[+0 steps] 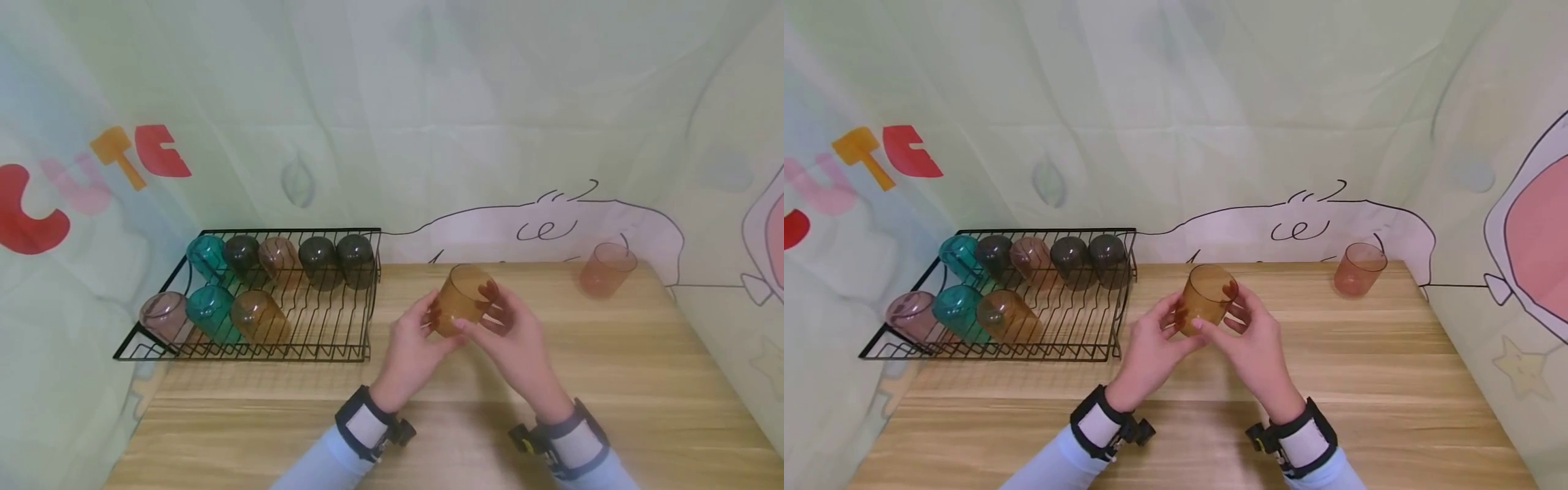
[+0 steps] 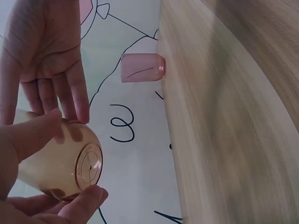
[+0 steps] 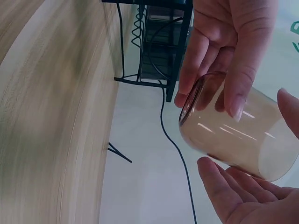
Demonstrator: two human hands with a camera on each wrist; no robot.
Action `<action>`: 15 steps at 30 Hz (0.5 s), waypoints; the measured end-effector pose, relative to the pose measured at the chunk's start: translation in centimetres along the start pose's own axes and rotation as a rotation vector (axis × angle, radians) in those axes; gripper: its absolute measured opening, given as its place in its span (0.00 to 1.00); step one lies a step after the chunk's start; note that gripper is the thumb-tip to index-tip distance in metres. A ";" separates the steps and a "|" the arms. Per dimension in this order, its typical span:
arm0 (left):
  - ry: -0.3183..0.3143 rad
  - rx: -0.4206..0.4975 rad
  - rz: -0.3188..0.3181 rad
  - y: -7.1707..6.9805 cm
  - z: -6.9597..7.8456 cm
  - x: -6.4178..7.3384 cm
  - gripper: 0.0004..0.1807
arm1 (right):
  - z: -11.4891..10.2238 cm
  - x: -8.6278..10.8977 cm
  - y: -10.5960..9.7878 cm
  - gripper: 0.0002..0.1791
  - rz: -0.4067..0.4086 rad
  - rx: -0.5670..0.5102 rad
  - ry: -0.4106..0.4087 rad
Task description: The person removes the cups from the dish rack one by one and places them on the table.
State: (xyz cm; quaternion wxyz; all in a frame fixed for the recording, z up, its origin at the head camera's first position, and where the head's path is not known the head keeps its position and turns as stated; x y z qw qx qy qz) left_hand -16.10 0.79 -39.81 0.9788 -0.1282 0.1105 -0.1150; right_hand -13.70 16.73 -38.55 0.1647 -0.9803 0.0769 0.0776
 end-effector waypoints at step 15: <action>-0.117 -0.104 -0.012 0.6 -1.1 -0.1 0.43 | -2.4 0.7 0.3 0.40 0.034 0.077 -0.016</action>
Point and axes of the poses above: each hand's wrist, its own x-axis away from the middle knuckle, its own y-axis out of the palm, z = x × y, the point moved 4 cm from there along -x, towards the middle knuckle, and after that the axes turned 5 degrees about x, right-handed, at the moved point
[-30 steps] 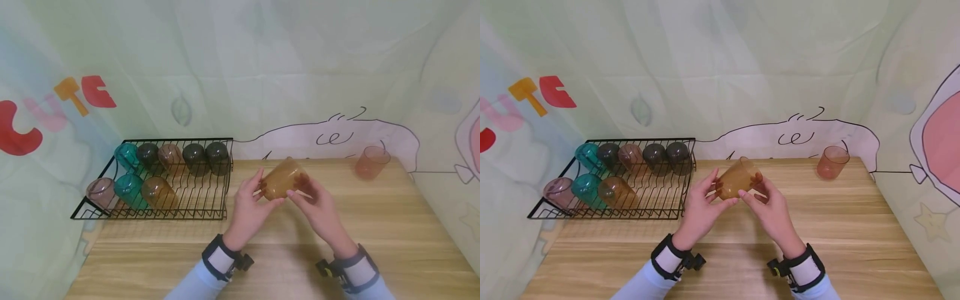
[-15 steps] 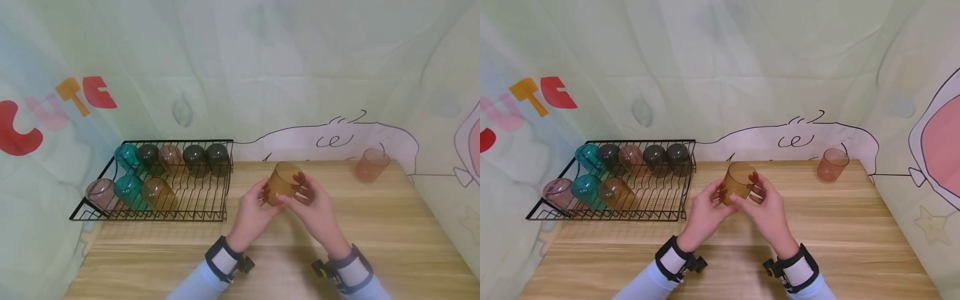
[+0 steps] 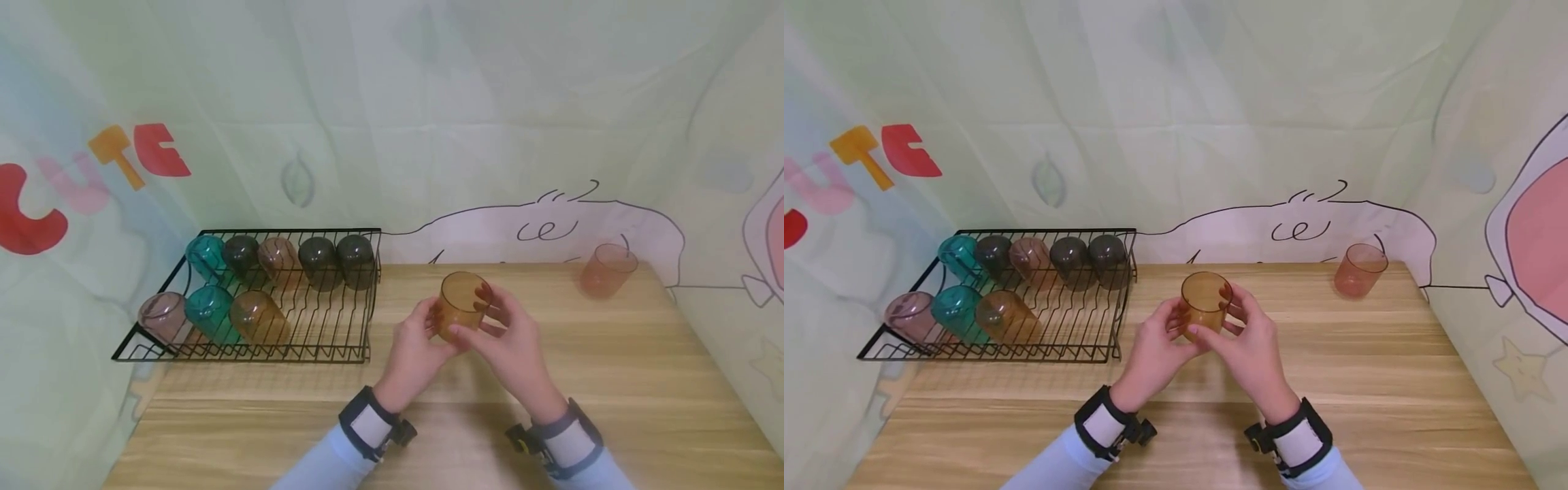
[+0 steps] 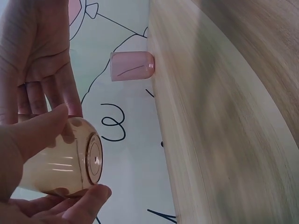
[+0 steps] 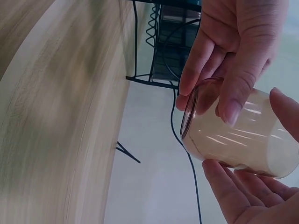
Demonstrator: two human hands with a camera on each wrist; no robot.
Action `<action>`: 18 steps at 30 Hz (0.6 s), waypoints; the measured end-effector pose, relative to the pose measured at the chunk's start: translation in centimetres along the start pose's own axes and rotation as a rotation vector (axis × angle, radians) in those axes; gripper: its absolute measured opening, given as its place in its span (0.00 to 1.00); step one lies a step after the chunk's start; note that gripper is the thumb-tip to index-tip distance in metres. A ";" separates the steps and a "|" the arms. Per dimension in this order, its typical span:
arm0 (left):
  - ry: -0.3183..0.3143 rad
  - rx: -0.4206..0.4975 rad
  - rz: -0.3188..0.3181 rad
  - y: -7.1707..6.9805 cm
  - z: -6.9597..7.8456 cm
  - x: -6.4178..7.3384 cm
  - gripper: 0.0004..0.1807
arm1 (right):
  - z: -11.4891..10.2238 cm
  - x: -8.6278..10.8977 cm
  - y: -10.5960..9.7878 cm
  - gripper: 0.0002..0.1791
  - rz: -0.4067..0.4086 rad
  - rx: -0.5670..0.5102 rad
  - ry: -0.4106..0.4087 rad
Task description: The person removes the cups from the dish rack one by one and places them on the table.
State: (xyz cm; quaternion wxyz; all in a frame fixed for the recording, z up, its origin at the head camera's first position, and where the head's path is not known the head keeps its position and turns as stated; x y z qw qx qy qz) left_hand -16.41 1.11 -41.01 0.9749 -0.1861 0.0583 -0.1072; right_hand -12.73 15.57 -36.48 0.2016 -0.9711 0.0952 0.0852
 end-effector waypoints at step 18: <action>0.046 -0.145 -0.010 -0.3 -0.3 0.0 0.51 | 1.2 -1.1 -0.1 0.42 0.047 -0.015 -0.035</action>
Point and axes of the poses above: each hand's wrist, its own x-axis away from the middle knuckle, its own y-axis out of the palm, z = x × y, the point moved 4 cm from there along -x, towards the middle knuckle, and after that the axes turned 5 degrees about x, right-handed, at the moved point
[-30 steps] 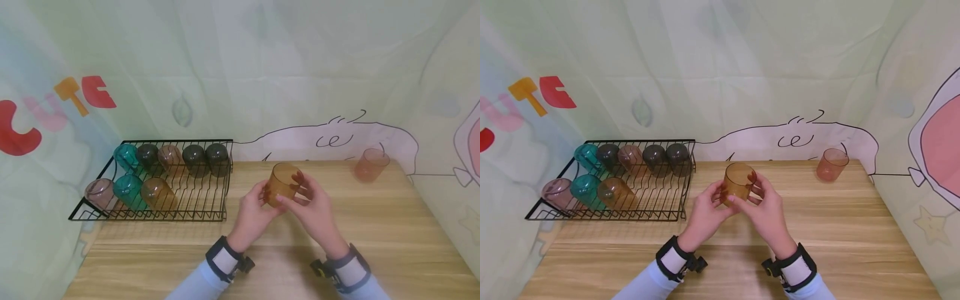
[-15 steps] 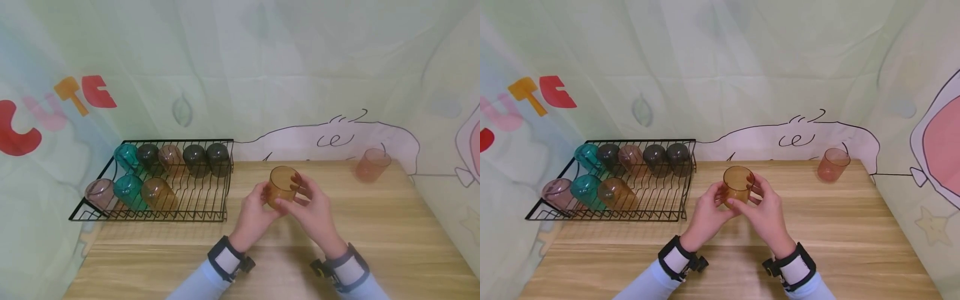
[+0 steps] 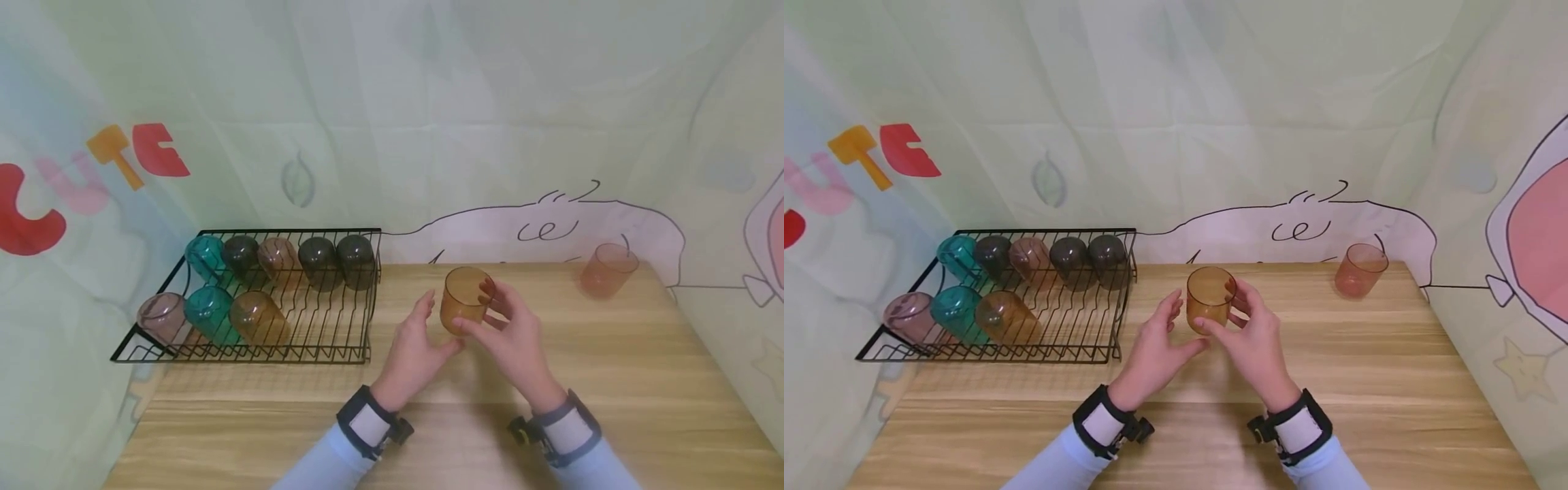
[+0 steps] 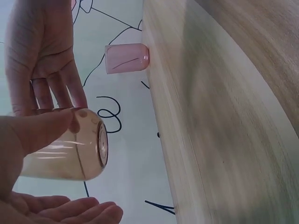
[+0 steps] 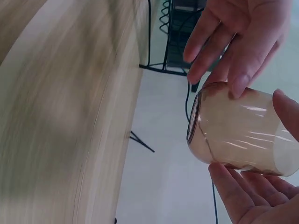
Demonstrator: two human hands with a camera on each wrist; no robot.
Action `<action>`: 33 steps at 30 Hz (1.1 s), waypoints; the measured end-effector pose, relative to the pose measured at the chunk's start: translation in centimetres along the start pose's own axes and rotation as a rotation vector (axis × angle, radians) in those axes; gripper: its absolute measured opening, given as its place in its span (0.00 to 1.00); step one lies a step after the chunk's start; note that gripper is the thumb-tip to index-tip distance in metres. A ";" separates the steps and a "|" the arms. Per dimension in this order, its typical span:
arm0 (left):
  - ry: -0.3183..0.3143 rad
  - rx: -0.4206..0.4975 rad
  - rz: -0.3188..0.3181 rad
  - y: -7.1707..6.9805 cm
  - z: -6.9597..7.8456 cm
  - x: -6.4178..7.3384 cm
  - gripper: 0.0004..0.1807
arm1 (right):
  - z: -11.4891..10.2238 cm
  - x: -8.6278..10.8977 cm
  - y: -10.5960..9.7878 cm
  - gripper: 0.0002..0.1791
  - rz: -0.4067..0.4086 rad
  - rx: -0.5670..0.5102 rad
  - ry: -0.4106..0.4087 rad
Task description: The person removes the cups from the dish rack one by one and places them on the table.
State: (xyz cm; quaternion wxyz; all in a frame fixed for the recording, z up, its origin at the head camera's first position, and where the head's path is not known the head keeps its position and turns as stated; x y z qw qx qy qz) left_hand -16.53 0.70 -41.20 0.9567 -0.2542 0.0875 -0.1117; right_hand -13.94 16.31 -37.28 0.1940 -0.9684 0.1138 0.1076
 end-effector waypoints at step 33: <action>-0.012 -0.161 0.025 -0.9 -1.3 0.1 0.39 | 13.9 -7.2 -9.1 0.53 0.380 0.101 0.350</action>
Point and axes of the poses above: each hand's wrist, its own x-axis away from the middle knuckle, its own y-axis out of the palm, z = x × y, the point moved 4 cm from there along -x, towards the middle knuckle, and after that the axes turned 5 degrees about x, right-handed, at the moved point
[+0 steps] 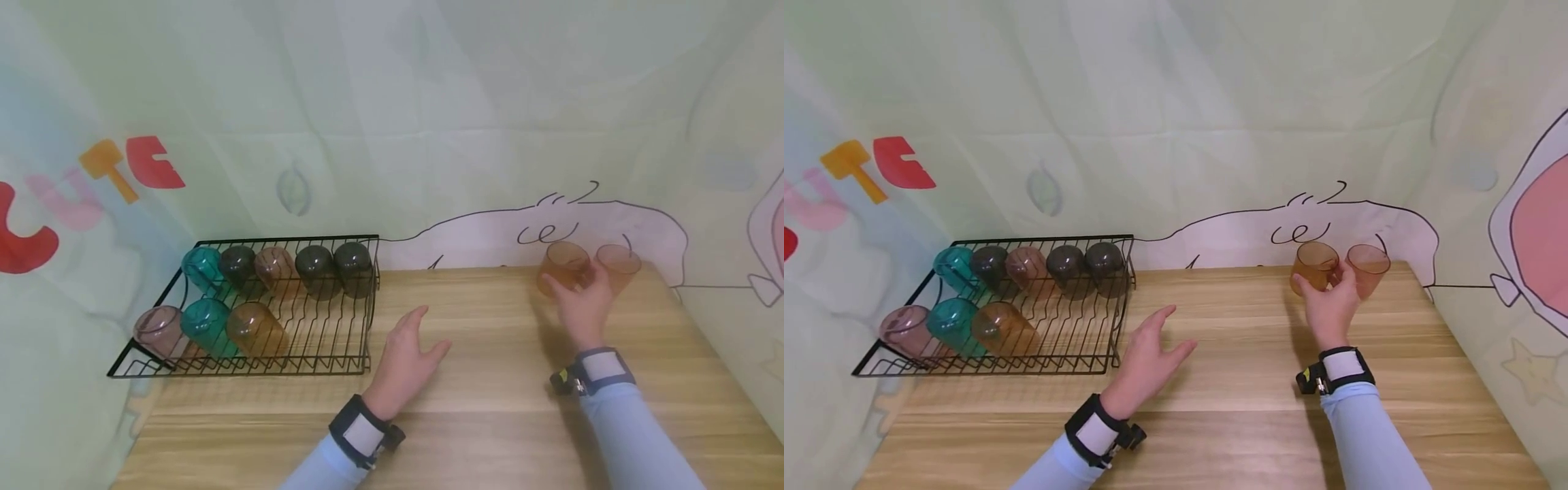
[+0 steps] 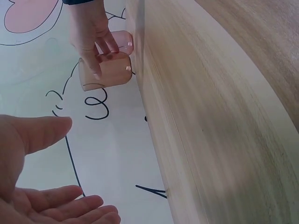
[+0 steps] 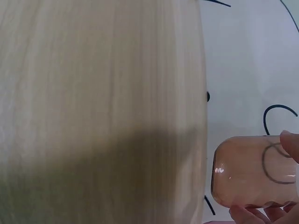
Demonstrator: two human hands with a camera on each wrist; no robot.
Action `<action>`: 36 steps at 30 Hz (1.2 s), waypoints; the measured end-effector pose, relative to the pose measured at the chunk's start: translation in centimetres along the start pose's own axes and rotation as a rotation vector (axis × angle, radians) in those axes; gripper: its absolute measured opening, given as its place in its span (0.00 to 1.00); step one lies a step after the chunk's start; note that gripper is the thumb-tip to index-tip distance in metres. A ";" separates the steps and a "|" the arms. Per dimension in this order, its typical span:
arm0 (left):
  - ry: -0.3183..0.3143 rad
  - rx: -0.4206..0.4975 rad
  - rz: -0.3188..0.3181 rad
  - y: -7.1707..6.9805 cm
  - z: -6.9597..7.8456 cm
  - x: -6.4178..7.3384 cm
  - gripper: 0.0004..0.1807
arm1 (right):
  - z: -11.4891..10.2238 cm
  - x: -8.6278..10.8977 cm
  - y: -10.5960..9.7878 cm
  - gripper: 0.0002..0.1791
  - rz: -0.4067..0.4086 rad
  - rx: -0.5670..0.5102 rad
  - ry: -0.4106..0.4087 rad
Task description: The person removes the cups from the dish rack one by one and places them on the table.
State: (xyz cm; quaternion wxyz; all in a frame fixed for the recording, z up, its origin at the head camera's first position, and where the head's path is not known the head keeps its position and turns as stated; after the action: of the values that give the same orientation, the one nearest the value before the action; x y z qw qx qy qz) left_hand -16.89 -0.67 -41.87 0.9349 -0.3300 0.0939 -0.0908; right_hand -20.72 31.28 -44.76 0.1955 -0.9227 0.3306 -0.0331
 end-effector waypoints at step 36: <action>0.104 -0.056 -0.074 0.3 2.1 1.1 0.35 | 2.2 -0.8 0.9 0.58 -0.086 0.068 0.121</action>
State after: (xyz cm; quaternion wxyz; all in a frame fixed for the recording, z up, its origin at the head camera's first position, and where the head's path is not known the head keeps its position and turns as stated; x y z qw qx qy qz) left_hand -15.26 0.54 -40.62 0.9151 -0.3542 0.1327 -0.1399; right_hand -21.43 31.89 -47.12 0.2049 -0.9252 0.3004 -0.1085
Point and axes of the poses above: each hand's wrist, its own x-axis away from the middle knuckle, its own y-axis out of the palm, z = x × y, the point moved 4 cm from there along -x, towards the middle knuckle, and after that the axes turned 5 degrees about x, right-handed, at the moved point
